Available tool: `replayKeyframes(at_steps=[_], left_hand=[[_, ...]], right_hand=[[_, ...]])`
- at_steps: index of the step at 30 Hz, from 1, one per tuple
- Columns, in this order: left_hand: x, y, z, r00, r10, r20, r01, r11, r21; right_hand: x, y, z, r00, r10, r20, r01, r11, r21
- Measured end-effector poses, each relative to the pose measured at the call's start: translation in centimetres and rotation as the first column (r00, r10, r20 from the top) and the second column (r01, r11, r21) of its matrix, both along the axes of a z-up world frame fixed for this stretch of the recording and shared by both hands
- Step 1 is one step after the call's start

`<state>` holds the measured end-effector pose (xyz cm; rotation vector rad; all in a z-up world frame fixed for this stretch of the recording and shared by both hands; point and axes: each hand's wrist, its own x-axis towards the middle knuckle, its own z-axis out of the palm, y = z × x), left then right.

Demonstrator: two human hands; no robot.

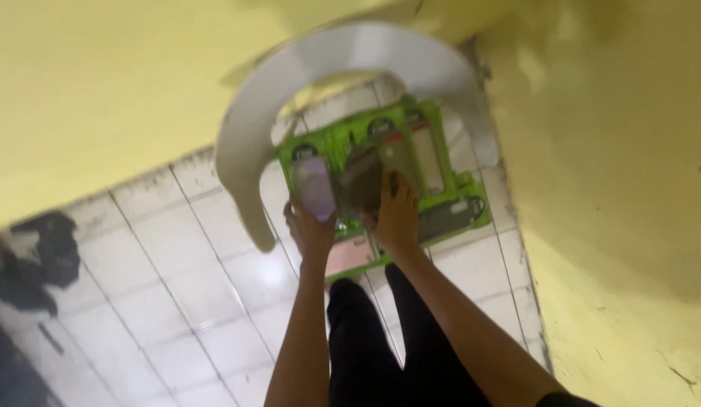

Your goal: The person repeatedly picks up packaged phone cases from a white plastic chair, wipes them with a cloth, and hangs them on a wall-mounted wire grid display. The person handles multiple cases one at a time, moving between the chair and the display throughout the clip.

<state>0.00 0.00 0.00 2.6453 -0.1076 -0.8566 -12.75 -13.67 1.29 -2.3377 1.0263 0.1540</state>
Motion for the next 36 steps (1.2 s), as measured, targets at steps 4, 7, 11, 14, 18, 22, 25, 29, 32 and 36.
replayKeyframes(at_steps=[4,7,11,14,18,22,25,29,32,36], left_hand=[[-0.6,-1.0,0.8,0.999,0.019,0.051,-0.016,0.998,-0.057],[-0.8,-1.6,2.0,0.997,0.057,0.060,-0.054,0.997,-0.046],[-0.7,-1.1,4.3,0.977,0.214,-0.002,-0.210,0.955,-0.210],[-0.6,0.4,6.6,0.971,0.231,-0.058,-0.235,0.886,-0.400],[-0.5,3.7,12.0,0.964,0.086,-0.250,-0.206,0.837,-0.507],[-4.8,8.4,19.8,0.716,-0.111,-0.690,-0.625,0.339,-0.703],[-9.5,11.8,25.6,0.516,-0.177,-0.838,-0.806,0.230,-0.545],[-11.0,15.3,31.8,0.455,-0.287,-0.843,-0.890,-0.111,-0.443],[-9.7,17.8,35.1,0.462,-0.231,-0.856,-0.875,-0.279,-0.397],[-10.3,21.8,37.9,0.570,-0.229,-0.789,-0.797,-0.385,-0.464]], right_hand=[[0.2,0.1,0.4,0.990,-0.018,0.138,0.019,1.000,-0.003],[0.1,0.4,1.0,0.959,-0.083,0.270,0.063,0.995,0.082],[-0.5,0.7,1.2,0.928,-0.203,0.313,0.143,0.969,0.203],[-1.8,0.6,2.4,0.922,-0.254,0.294,0.164,0.941,0.297],[-3.9,1.7,9.7,0.789,-0.538,0.296,0.256,0.727,0.637],[-4.5,4.6,21.9,0.680,-0.322,0.659,0.019,0.906,0.424],[-2.9,9.2,30.1,0.747,0.052,0.663,-0.178,0.976,0.123],[-3.4,17.8,39.3,0.754,0.357,0.551,-0.274,0.934,-0.230],[-6.0,23.1,43.1,0.714,0.479,0.510,-0.370,0.877,-0.306],[-8.7,26.9,43.2,0.675,0.562,0.478,-0.374,0.819,-0.436]])
